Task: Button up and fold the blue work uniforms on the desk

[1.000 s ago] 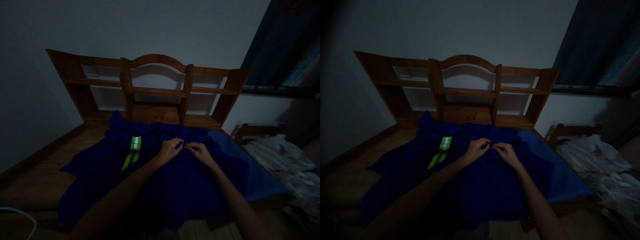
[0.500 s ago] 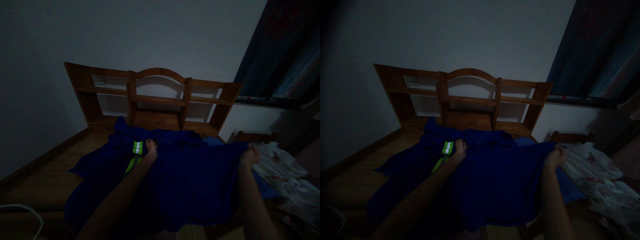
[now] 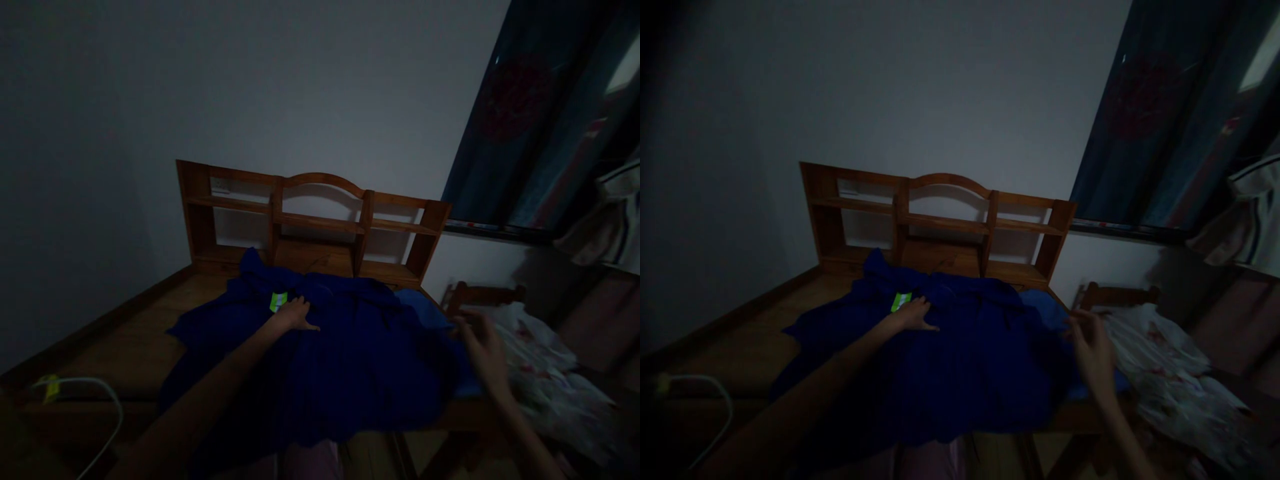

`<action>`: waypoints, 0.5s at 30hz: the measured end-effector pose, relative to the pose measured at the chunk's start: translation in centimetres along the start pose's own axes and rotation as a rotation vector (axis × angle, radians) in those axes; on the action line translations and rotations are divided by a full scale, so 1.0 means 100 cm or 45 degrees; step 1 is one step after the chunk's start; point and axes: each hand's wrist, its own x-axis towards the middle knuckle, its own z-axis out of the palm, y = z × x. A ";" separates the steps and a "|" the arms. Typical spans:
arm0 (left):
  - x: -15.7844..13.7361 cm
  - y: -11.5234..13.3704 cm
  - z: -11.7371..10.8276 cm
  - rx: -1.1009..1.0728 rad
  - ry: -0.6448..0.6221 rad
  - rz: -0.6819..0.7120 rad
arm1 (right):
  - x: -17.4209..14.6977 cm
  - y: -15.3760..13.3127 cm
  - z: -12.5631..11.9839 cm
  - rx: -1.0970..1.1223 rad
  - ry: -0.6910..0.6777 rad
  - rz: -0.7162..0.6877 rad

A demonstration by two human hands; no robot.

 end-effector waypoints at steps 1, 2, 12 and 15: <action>-0.004 0.005 -0.005 0.055 -0.049 -0.002 | -0.011 -0.015 0.012 0.023 -0.160 0.005; -0.007 0.010 -0.010 0.087 -0.098 0.007 | -0.023 -0.031 0.024 0.029 -0.333 -0.010; -0.073 0.022 -0.080 0.006 0.197 0.222 | -0.089 -0.138 0.116 -0.404 -0.733 -0.428; -0.094 0.036 -0.125 -0.246 0.617 0.346 | -0.059 -0.166 0.134 -0.441 -0.635 -0.399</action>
